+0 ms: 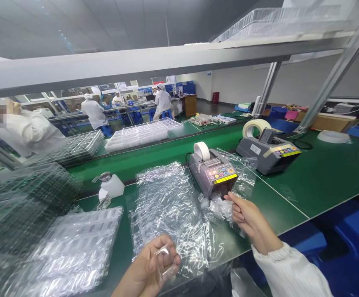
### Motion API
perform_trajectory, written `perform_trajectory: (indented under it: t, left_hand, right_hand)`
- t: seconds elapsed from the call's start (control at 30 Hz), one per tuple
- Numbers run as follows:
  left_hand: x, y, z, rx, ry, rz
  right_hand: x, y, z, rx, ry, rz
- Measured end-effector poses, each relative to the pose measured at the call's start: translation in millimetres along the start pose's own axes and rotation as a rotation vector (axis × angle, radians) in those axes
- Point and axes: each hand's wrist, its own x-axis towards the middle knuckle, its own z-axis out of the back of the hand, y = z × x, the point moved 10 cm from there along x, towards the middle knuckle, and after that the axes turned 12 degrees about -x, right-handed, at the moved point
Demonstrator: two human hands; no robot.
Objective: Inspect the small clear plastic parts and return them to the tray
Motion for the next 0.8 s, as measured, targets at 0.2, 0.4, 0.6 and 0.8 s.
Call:
perform_trajectory:
  t: [0.2, 0.4, 0.6, 0.8]
  left_hand:
    - [1, 4, -1.9, -0.022, -0.017, 0.017]
    - [3, 9, -1.5, 0.001, -0.019, 0.027]
    - [9, -3, 12.7, 0.105, -0.155, -0.122]
    - [23, -15, 8.6, 0.157, -0.225, -0.318]
  right_hand:
    - [-1, -4, -3, 0.110, 0.002, -0.069]
    - [1, -1, -6, 0.157, -0.027, -0.091]
    - [-20, 7, -12, 0.170, -0.019, -0.015]
    - [-95, 10, -73, -0.009, 0.313, 0.000]
